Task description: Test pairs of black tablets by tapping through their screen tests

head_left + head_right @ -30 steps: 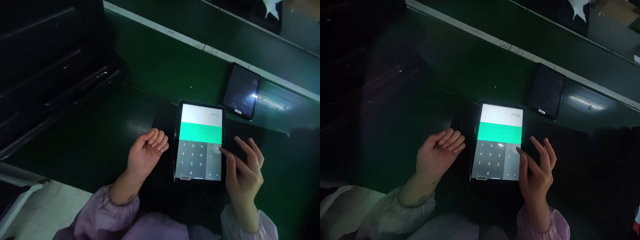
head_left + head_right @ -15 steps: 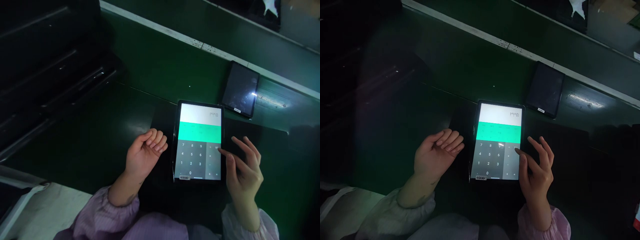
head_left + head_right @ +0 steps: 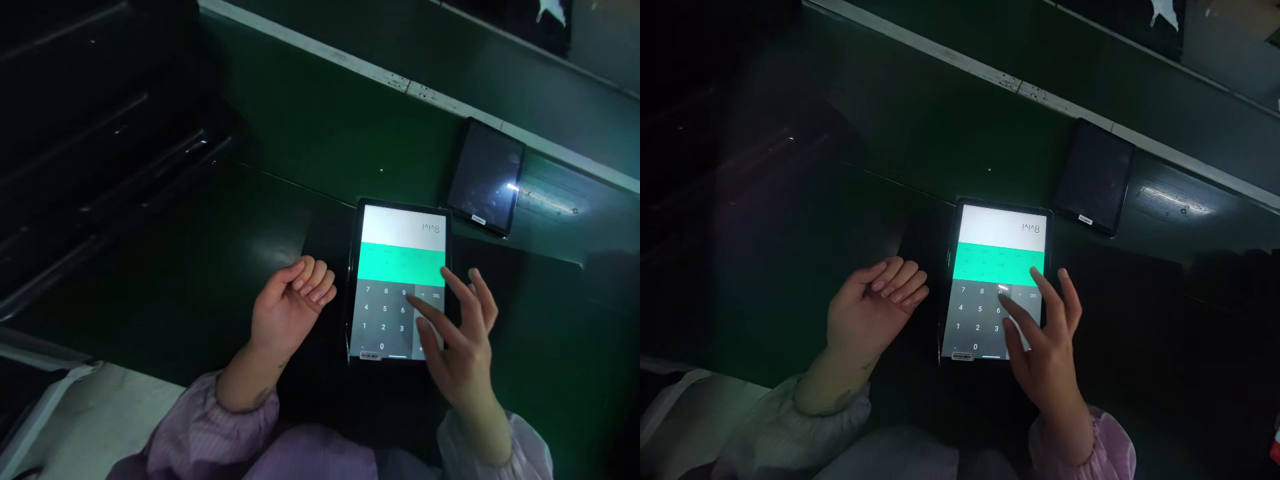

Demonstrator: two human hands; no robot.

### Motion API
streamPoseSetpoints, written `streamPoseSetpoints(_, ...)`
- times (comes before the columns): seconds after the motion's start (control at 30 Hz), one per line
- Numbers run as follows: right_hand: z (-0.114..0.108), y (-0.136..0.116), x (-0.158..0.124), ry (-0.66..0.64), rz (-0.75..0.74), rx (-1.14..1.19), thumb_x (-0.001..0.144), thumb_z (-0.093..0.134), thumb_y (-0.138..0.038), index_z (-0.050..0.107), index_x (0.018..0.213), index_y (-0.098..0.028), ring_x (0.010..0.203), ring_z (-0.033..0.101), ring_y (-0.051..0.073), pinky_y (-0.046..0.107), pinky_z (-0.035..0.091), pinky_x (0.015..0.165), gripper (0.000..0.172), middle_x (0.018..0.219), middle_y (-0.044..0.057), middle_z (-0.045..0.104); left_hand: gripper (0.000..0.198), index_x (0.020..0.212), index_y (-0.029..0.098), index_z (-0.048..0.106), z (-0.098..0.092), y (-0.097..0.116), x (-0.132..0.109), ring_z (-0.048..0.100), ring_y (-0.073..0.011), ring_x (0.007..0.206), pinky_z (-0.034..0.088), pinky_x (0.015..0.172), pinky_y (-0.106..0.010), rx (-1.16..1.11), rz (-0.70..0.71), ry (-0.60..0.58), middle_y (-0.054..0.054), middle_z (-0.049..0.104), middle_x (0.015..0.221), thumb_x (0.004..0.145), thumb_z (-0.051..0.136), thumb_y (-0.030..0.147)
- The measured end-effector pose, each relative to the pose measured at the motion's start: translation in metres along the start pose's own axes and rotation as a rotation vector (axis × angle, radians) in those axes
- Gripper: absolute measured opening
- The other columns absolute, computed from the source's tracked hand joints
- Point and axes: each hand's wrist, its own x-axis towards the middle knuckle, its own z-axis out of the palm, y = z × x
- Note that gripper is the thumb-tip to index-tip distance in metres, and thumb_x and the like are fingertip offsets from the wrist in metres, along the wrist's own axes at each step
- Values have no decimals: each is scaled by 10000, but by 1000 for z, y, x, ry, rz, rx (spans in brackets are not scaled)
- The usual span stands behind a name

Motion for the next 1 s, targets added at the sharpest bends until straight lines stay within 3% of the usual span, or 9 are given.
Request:
streamPoseSetpoints(0.1,9,-19,5,-101,-37,-3,1028,632,-209,724,1295,-256,1667,145,443,727,389,1234,287,1680,106,427,389,509,181,469,0,0,0,416,-50,463,482,459,-155,0,3,1,70,417,512,724,791,147)
streamPoseSetpoints(0.2,16,-31,12,-167,-55,-11,1040,618,-252,716,1337,-282,1674,83,466,796,354,1226,314,1681,101,437,395,511,183,472,0,0,1,415,-49,465,490,464,-157,-4,8,10,74,417,513,720,806,152)
streamPoseSetpoints(0.27,15,-30,17,-155,-42,-21,1049,600,-253,745,1298,-288,1672,106,465,809,347,1227,290,1658,82,480,400,510,183,470,-1,1,0,413,-48,465,491,462,-156,-8,7,13,78,410,510,709,815,148)
streamPoseSetpoints(0.47,-2,5,19,125,188,-123,1058,577,-238,829,1102,-225,1600,329,459,781,372,1231,257,1523,104,619,426,506,186,444,-1,2,-1,386,-48,465,486,461,-150,16,3,-3,77,388,510,720,811,169)
streamPoseSetpoints(0.6,-2,16,18,114,220,-136,1078,552,-284,835,1112,-217,1598,326,472,789,392,1206,293,1543,113,608,426,505,183,433,0,2,0,376,-47,467,483,464,-148,29,2,1,75,391,509,727,796,160)
streamPoseSetpoints(1.0,8,17,17,104,179,-105,1087,552,-288,826,1143,-211,1620,283,463,772,381,1212,290,1609,102,555,359,490,181,508,-1,2,0,396,-54,463,492,454,-160,-2,-3,25,67,413,506,709,788,132)
